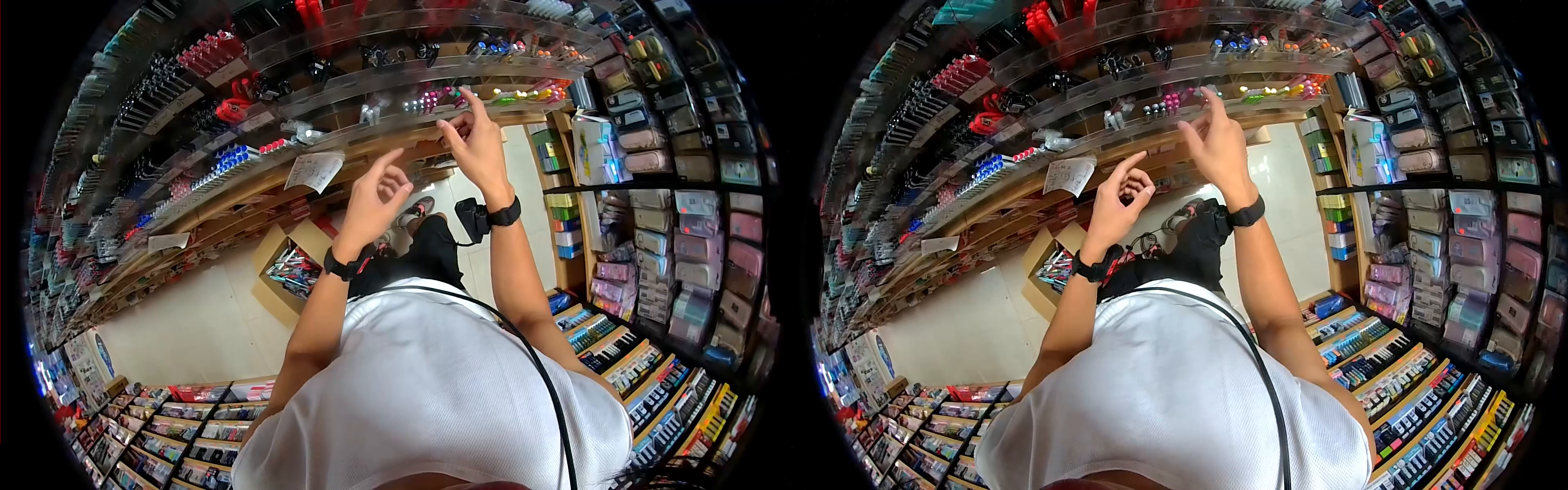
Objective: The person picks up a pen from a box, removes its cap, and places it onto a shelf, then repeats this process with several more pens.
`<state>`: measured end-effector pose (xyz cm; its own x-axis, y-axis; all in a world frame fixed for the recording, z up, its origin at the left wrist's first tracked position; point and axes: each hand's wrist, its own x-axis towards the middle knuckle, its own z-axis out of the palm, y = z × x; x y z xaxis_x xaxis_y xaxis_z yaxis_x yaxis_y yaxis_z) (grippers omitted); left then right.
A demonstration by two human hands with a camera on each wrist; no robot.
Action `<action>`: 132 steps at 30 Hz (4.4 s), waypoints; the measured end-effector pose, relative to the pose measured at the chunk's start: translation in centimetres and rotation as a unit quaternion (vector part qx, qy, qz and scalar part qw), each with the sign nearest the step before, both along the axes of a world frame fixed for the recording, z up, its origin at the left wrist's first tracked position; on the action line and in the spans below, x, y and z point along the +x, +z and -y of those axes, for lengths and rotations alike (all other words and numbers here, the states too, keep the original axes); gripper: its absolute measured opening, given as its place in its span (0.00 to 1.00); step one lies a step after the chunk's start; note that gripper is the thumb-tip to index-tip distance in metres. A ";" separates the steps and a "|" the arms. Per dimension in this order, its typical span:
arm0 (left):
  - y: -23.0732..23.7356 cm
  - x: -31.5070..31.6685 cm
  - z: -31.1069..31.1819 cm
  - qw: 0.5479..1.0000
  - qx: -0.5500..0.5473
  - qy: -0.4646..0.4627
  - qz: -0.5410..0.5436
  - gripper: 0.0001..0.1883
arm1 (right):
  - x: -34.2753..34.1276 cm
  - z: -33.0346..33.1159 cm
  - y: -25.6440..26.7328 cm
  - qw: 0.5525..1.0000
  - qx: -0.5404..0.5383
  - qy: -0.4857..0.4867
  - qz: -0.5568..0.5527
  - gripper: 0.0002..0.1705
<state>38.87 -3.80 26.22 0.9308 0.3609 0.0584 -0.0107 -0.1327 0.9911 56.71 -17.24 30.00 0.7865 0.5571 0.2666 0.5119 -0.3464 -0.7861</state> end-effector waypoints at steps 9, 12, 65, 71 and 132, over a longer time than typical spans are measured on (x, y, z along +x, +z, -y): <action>-1.1 -0.9 0.2 1.000 0.002 -0.006 -0.011 0.27 | 3.2 -1.9 -0.7 0.985 -0.053 -0.067 0.152 0.17; -1.7 -1.3 0.2 1.000 -0.009 0.008 -0.010 0.25 | 3.4 -2.0 -0.8 0.984 -0.059 -0.071 0.153 0.15; -4.2 -2.7 1.1 0.997 -0.074 0.020 -0.027 0.20 | 4.5 -0.8 0.8 0.974 -0.019 -0.029 0.222 0.08; -4.4 -2.8 1.1 0.997 -0.072 0.021 -0.030 0.20 | 3.9 -1.0 1.3 0.963 -0.100 -0.034 0.248 0.08; -5.5 -3.9 -0.9 0.995 -0.083 0.039 -0.038 0.18 | 5.9 -2.7 4.2 0.968 -0.111 0.183 0.128 0.11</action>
